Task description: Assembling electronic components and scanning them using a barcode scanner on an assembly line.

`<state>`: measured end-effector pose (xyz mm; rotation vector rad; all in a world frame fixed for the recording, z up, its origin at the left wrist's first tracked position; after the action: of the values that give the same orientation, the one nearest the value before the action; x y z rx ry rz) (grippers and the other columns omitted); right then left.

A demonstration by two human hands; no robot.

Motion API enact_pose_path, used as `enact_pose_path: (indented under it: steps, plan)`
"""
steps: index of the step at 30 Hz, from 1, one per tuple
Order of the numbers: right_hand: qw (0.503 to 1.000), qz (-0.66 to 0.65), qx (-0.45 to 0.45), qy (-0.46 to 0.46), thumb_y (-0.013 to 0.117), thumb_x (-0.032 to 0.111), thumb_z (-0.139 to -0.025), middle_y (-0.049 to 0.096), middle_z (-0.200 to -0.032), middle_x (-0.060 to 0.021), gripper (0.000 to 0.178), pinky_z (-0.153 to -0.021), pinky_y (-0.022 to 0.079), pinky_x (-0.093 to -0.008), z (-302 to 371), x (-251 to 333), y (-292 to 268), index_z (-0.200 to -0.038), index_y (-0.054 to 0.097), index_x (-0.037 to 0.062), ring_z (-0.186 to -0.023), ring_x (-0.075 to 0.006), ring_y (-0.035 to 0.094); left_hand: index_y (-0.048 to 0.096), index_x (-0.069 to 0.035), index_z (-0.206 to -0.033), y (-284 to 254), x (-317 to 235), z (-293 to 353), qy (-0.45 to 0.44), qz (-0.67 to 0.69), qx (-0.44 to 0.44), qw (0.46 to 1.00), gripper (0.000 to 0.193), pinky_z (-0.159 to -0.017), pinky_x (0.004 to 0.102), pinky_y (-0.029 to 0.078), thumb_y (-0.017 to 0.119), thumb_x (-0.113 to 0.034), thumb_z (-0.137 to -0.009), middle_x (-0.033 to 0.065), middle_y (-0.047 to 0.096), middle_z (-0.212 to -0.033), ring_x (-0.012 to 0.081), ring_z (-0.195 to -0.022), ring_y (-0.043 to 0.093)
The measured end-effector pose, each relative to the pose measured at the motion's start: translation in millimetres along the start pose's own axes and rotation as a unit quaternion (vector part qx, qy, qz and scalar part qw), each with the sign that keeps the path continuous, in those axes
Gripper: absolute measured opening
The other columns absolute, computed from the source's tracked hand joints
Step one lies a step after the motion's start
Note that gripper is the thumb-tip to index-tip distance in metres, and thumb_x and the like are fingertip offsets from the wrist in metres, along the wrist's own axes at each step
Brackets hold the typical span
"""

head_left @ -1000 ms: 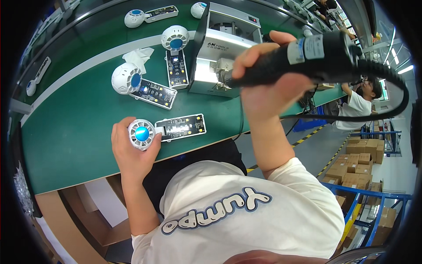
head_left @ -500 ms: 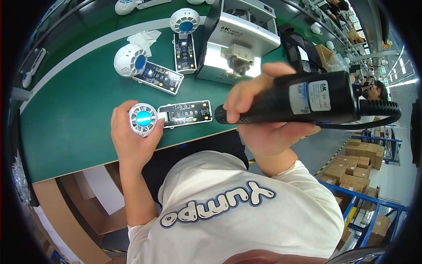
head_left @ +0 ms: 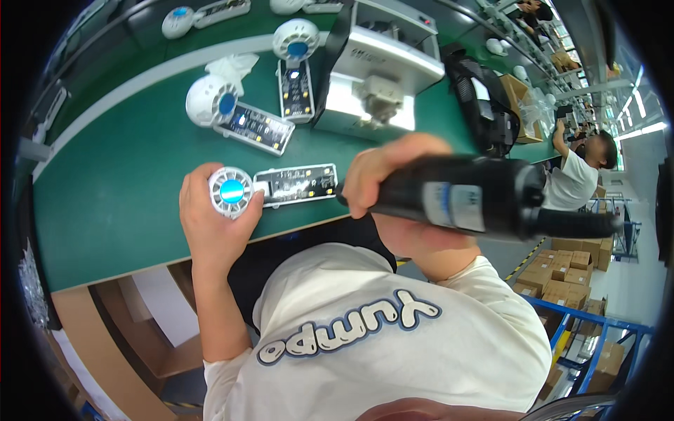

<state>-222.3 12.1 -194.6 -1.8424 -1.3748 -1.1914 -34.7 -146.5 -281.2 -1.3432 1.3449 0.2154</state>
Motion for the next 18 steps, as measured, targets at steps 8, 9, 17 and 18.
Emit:
enact_pose_path:
  steps: [8,9,17,18]
  plan:
    - [0.938,0.1,-0.225,-0.244,0.063,0.073,-0.085,0.064,-0.078,-0.0104,0.087,-0.053,0.048,-0.0288,-58.7,18.7,-31.8,-0.127,0.045,-0.0013,-0.058,-0.0178,0.061,0.059,-0.001,-0.108,1.9,-0.6,5.2,0.0,-0.009,-0.005,1.0,0.052,-0.082,0.044,0.048,0.086,-0.02,-0.068,0.015,0.062,-0.099,0.0352,-0.093,0.06]
    - [0.938,0.1,-0.225,-0.245,0.063,0.073,-0.085,0.064,-0.078,-0.0104,0.087,-0.053,0.048,-0.0288,-58.4,14.3,-30.3,-0.127,0.045,-0.0013,-0.058,-0.0178,0.061,0.059,-0.001,-0.108,1.9,-0.2,4.9,-0.003,-0.007,-0.006,1.0,0.052,-0.082,0.044,0.048,0.086,-0.02,-0.068,0.015,0.062,-0.099,0.0352,-0.093,0.06]
    - [0.968,0.119,-0.198,-0.095,0.045,0.086,-0.082,0.06,-0.077,-0.0092,0.094,-0.059,0.05,-0.0367,-43.9,0.2,-19.7,-0.131,0.045,0.0066,-0.06,-0.023,0.059,0.059,-0.002,-0.108,0.5,-0.4,3.9,0.002,-0.02,-0.018,1.0,0.053,-0.081,0.0441,0.048,0.086,-0.021,-0.067,0.0152,0.062,-0.098,0.0358,-0.093,0.061]
    - [0.978,0.054,-0.171,-0.106,0.045,0.087,-0.081,0.06,-0.077,-0.0094,0.095,-0.059,0.05,-0.0366,-38.6,-1.8,-14.2,-0.132,0.045,0.0068,-0.06,-0.023,0.06,0.059,-0.002,-0.109,0.4,-0.9,4.1,0.004,-0.017,-0.018,1.0,0.053,-0.081,0.0441,0.048,0.086,-0.021,-0.067,0.0152,0.062,-0.098,0.0359,-0.092,0.06]
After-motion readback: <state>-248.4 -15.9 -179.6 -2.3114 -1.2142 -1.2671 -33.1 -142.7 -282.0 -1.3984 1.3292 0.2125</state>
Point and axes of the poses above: each hand's wrist, its own z-axis away from the middle knuckle, its own y-axis out of the palm, x = y × z, the point moved 1 cm from there along -z, towards the middle knuckle
